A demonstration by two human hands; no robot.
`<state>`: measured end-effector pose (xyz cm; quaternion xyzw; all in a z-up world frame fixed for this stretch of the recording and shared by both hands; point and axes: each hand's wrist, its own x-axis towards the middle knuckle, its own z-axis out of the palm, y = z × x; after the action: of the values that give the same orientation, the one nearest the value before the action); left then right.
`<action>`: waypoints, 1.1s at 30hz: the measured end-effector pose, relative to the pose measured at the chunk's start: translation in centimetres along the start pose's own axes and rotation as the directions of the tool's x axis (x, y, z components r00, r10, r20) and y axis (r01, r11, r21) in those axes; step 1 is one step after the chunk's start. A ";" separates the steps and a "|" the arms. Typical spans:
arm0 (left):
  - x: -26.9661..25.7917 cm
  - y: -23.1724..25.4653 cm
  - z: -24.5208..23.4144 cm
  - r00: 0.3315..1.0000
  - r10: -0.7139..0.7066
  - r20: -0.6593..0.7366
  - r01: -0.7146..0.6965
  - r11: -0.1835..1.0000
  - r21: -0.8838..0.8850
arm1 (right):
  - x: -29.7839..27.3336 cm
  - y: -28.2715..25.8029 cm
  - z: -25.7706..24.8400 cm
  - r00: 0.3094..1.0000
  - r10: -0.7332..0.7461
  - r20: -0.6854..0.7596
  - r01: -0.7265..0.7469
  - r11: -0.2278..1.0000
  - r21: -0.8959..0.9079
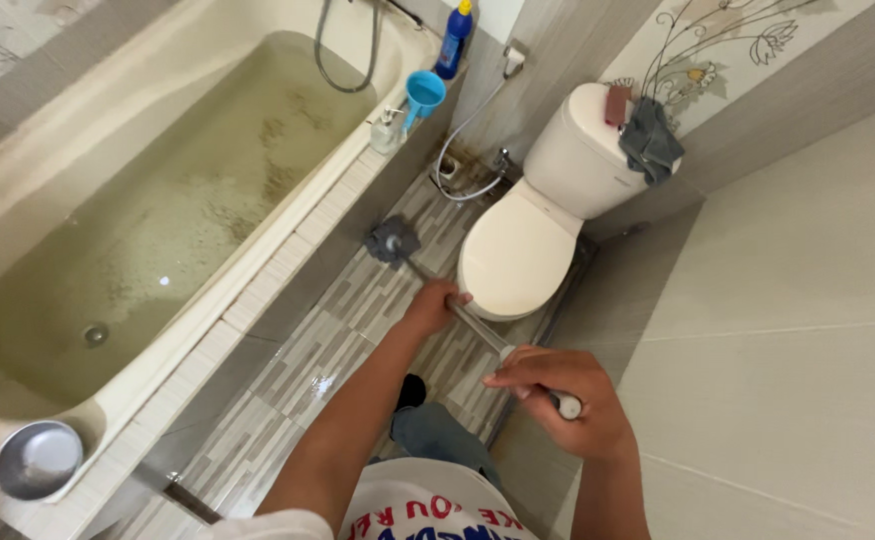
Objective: The person uses a squeegee to push water and foam across the tiled floor of a bathroom, moving the liquid from the area next to the toilet toward the bathtub drain.
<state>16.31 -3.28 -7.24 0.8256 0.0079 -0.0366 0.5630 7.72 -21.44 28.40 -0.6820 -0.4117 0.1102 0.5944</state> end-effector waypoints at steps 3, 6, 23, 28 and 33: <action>-4.7 0.2 -1.8 1.000 -0.016 -0.011 0.016 1.000 -0.015 | -0.1 -1.5 1.9 1.000 -0.004 0.024 0.001 0.994 0.108; -10.3 0.4 -3.6 0.994 0.065 -0.088 -0.062 0.997 0.036 | -0.8 -4.0 4.3 0.995 -0.062 0.082 0.042 0.973 0.225; -36.7 0.2 -11.7 0.928 -0.273 -0.253 0.315 0.938 0.144 | -1.4 -6.5 13.5 0.963 -0.098 0.251 -0.046 0.859 0.511; -33.4 2.8 -11.0 0.899 -0.352 -0.259 0.399 0.903 0.161 | -1.7 -5.6 10.9 0.985 0.002 0.174 -0.081 0.891 0.447; -24.6 4.3 -9.0 0.950 -0.276 -0.145 0.299 0.937 0.179 | -1.0 -5.2 5.3 0.999 -0.003 -0.036 0.017 0.925 0.380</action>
<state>-7.57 4.17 1.76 0.8684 0.1581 -0.0707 0.4647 1.44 -18.56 31.29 -0.5535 -0.3756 0.1730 0.7229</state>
